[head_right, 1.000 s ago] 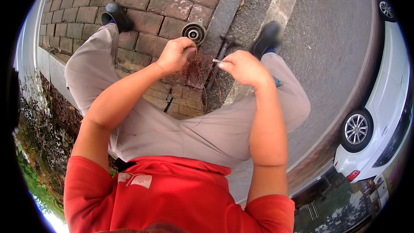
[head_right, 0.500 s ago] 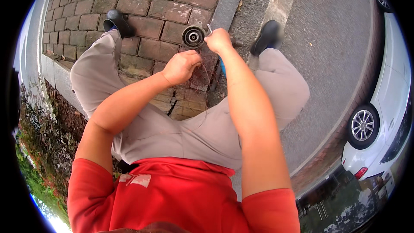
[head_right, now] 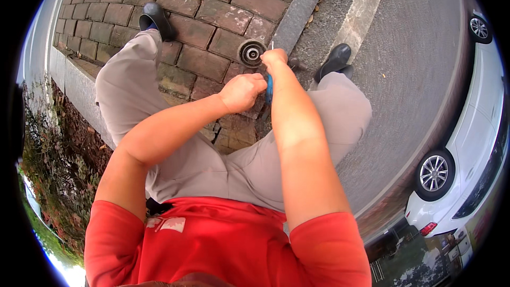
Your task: The person uses a screwdriver and a hammer to pry and pull copper windings out of a metal housing while sitting on a sidewalk.
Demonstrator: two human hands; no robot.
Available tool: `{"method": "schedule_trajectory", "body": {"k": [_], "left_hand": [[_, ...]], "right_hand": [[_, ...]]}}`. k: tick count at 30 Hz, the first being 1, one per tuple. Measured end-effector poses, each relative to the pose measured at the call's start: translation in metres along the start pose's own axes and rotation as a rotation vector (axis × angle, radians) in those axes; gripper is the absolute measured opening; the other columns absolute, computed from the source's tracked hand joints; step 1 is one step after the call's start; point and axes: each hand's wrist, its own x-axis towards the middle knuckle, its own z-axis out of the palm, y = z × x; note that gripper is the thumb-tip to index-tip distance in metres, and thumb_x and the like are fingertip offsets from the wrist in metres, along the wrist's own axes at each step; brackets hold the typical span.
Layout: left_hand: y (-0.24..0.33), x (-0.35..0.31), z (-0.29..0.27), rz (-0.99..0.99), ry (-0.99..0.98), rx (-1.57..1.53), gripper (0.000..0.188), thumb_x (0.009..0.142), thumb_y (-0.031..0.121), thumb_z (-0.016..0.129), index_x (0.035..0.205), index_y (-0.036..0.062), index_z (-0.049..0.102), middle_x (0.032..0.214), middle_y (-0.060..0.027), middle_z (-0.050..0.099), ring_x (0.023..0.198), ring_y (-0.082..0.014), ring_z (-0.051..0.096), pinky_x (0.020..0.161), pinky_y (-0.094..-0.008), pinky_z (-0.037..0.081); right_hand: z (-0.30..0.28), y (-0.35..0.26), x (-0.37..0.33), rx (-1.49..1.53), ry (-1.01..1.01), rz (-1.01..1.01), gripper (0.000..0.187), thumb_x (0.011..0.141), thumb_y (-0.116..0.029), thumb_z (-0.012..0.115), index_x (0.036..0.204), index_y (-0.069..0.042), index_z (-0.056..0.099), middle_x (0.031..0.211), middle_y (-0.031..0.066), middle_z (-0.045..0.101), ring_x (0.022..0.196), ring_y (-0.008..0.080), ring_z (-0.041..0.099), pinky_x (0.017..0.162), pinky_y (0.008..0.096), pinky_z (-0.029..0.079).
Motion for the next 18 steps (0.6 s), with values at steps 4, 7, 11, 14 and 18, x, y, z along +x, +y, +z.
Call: {"method": "schedule_trajectory", "body": {"k": [4, 7, 11, 14, 18], "left_hand": [[-0.001, -0.006, -0.001, 0.008, 0.030, -0.011, 0.011, 0.068, -0.001, 0.057, 0.077, 0.0049, 0.055, 0.082, -0.0127, 0.056, 0.081, -0.0364, 0.060, 0.070, -0.0456, 0.050], [0.000, -0.005, 0.000, 0.007, -0.018, -0.014, 0.011, 0.068, -0.001, 0.057, 0.077, 0.0050, 0.055, 0.082, -0.0126, 0.056, 0.082, -0.0362, 0.061, 0.070, -0.0459, 0.050], [0.001, -0.007, -0.001, -0.013, -0.038, 0.012, 0.012, 0.068, -0.001, 0.058, 0.078, 0.0048, 0.055, 0.083, -0.0129, 0.057, 0.083, -0.0362, 0.061, 0.070, -0.0463, 0.050], [0.000, -0.008, -0.001, -0.017, -0.035, 0.025, 0.012, 0.067, -0.001, 0.058, 0.078, 0.0045, 0.056, 0.083, -0.0131, 0.058, 0.083, -0.0363, 0.061, 0.071, -0.0463, 0.051], [-0.002, -0.007, -0.002, -0.038, -0.080, 0.028, 0.010, 0.068, 0.000, 0.058, 0.077, 0.0039, 0.057, 0.085, -0.0139, 0.060, 0.084, -0.0360, 0.063, 0.073, -0.0462, 0.052]], "right_hand": [[-0.009, -0.016, -0.044, 0.055, -0.029, -0.141, 0.018, 0.085, -0.008, 0.070, 0.070, -0.001, 0.061, 0.064, 0.0059, 0.058, 0.049, 0.0160, 0.044, 0.045, 0.0343, 0.034], [-0.011, -0.005, -0.028, 0.123, -0.066, -0.157, 0.012, 0.082, -0.008, 0.071, 0.075, -0.002, 0.064, 0.068, 0.0084, 0.062, 0.053, 0.0180, 0.051, 0.045, 0.0350, 0.036], [-0.015, -0.004, -0.025, 0.239, -0.178, -0.145, 0.012, 0.083, -0.007, 0.070, 0.074, -0.002, 0.062, 0.069, 0.0076, 0.061, 0.054, 0.0162, 0.049, 0.046, 0.0331, 0.037], [-0.019, -0.009, -0.024, 0.350, -0.273, -0.099, 0.013, 0.087, -0.007, 0.067, 0.077, -0.002, 0.061, 0.069, 0.0058, 0.058, 0.052, 0.0122, 0.044, 0.042, 0.0279, 0.032], [-0.022, -0.018, -0.027, 0.430, -0.387, 0.020, 0.010, 0.093, -0.006, 0.058, 0.085, 0.000, 0.059, 0.073, 0.0047, 0.057, 0.052, 0.0080, 0.040, 0.041, 0.0221, 0.027]]}}
